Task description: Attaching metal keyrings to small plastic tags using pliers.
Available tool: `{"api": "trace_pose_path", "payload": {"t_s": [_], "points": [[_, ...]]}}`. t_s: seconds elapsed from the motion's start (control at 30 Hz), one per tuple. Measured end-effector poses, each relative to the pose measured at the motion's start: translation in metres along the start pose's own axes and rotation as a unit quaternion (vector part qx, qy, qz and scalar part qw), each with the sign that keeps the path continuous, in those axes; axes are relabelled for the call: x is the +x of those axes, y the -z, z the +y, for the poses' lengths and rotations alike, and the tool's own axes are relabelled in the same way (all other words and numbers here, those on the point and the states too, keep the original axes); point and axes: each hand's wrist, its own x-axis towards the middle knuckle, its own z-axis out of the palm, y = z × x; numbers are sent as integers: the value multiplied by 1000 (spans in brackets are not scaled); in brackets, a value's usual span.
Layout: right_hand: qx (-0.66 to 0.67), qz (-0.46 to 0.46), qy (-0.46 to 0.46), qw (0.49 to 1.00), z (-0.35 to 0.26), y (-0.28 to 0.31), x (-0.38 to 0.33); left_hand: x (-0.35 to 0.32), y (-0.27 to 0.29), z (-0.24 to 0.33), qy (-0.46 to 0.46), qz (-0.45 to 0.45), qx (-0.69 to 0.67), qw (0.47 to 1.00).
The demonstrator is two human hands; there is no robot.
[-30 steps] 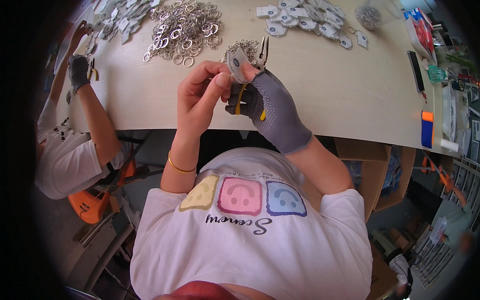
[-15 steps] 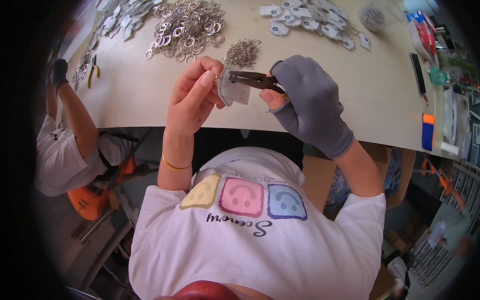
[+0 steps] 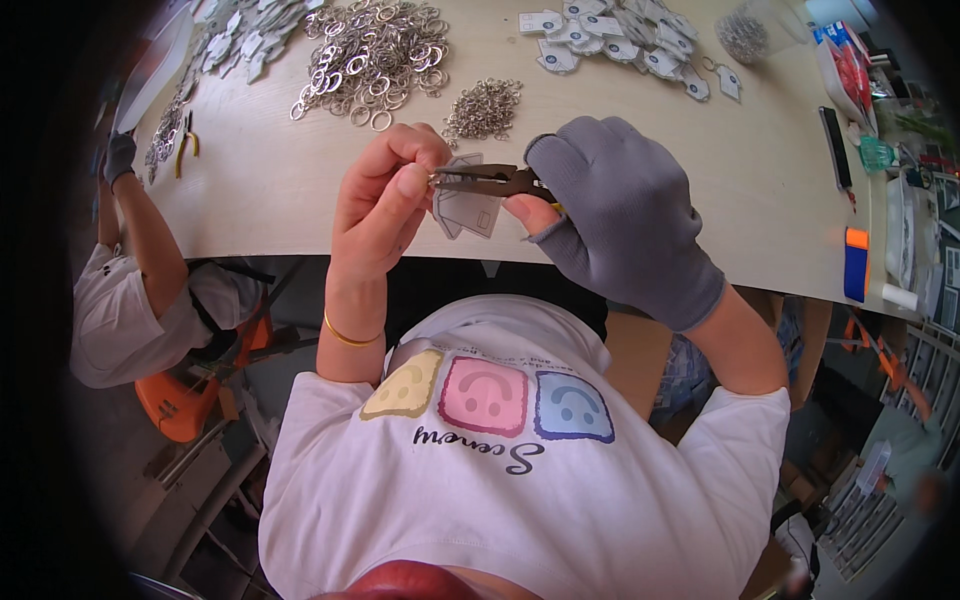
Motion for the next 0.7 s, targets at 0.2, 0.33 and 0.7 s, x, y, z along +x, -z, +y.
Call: {"api": "trace_pose_path", "payload": {"t_s": [0.2, 0.33, 0.7], "points": [[-6, -11, -1, 1000, -5, 3, 2, -1, -2, -1, -57, 5, 27, 998], [-16, -3, 7, 1000, -6, 3, 3, -3, -4, -1, -73, 19, 31, 997], [-56, 26, 19, 998, -5, 0, 4, -4, -13, -4, -115, 70, 42, 990]]}}
